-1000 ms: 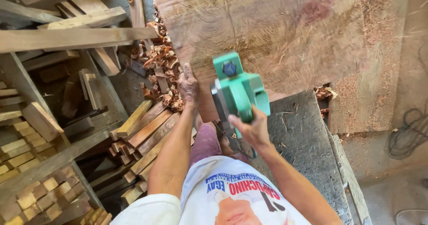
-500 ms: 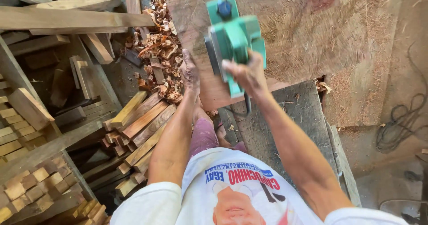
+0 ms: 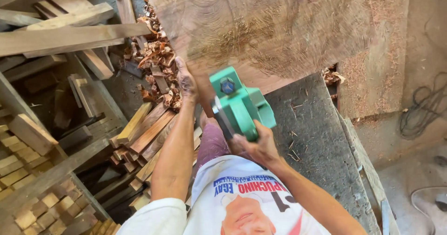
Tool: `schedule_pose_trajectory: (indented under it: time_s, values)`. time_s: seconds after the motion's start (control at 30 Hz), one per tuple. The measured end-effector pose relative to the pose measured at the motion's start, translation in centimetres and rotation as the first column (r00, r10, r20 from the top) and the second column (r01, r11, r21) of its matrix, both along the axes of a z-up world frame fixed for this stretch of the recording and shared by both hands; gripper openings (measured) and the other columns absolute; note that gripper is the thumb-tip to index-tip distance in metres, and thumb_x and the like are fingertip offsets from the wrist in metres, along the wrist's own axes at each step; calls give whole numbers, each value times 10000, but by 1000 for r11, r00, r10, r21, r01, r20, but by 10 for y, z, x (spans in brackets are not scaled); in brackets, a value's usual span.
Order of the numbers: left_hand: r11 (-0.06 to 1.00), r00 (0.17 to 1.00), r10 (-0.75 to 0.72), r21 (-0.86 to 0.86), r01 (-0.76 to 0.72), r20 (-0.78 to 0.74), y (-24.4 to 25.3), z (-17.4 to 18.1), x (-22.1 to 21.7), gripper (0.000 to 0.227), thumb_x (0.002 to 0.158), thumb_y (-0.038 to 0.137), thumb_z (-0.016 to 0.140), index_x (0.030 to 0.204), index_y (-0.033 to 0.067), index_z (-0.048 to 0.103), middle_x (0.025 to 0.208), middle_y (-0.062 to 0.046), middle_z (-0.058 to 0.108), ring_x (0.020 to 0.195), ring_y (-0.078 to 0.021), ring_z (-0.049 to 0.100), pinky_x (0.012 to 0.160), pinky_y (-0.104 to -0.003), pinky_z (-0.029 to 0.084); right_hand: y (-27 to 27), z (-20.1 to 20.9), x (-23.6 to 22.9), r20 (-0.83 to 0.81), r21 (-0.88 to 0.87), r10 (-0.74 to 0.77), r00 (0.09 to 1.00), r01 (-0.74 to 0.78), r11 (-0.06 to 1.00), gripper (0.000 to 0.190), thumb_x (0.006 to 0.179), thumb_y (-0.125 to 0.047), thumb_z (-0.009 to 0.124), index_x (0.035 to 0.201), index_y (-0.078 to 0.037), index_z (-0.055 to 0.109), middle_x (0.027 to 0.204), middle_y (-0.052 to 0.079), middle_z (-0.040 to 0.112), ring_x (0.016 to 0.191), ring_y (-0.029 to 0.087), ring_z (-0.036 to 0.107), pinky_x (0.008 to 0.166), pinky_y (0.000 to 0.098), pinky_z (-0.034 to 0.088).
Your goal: Planing a large piece of wood with an electric hand planer in a workshop.
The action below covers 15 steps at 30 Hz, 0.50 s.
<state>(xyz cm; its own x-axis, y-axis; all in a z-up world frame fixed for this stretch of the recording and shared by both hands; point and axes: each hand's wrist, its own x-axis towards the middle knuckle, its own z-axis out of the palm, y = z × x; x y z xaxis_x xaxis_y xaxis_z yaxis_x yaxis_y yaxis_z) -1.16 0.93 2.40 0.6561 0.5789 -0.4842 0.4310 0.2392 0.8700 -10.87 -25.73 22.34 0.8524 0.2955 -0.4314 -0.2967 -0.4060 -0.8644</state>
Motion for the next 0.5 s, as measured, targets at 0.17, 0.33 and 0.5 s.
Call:
schedule_pose_trajectory:
  time_s: [0.17,0.33,0.5]
  values:
    - [990,989,-22,-133,42,146,-1,1,-3,1007,970,795,231,1585,-3,215,1602,-218,284,1444,-312,337,1188,-511,293,46,-2,57,88,33,-15,996,13,999,296,825,-201,821,996,-4,682,797,70,725,675,132,660,589,306,554]
    - [961,992,52,-278,-17,118,0,-3,-3,831,959,739,248,1384,54,450,1284,-242,568,1188,-359,617,978,-594,582,85,-9,117,128,84,-80,988,70,994,380,801,-238,809,1061,12,691,912,127,760,777,187,720,684,317,595]
    - [984,996,66,-170,-54,65,-8,24,0,728,983,724,250,1161,122,619,1118,-74,693,1063,-215,651,915,-465,554,104,-15,179,121,122,-45,992,30,992,425,808,-278,787,1089,15,661,990,127,734,837,209,728,692,311,648]
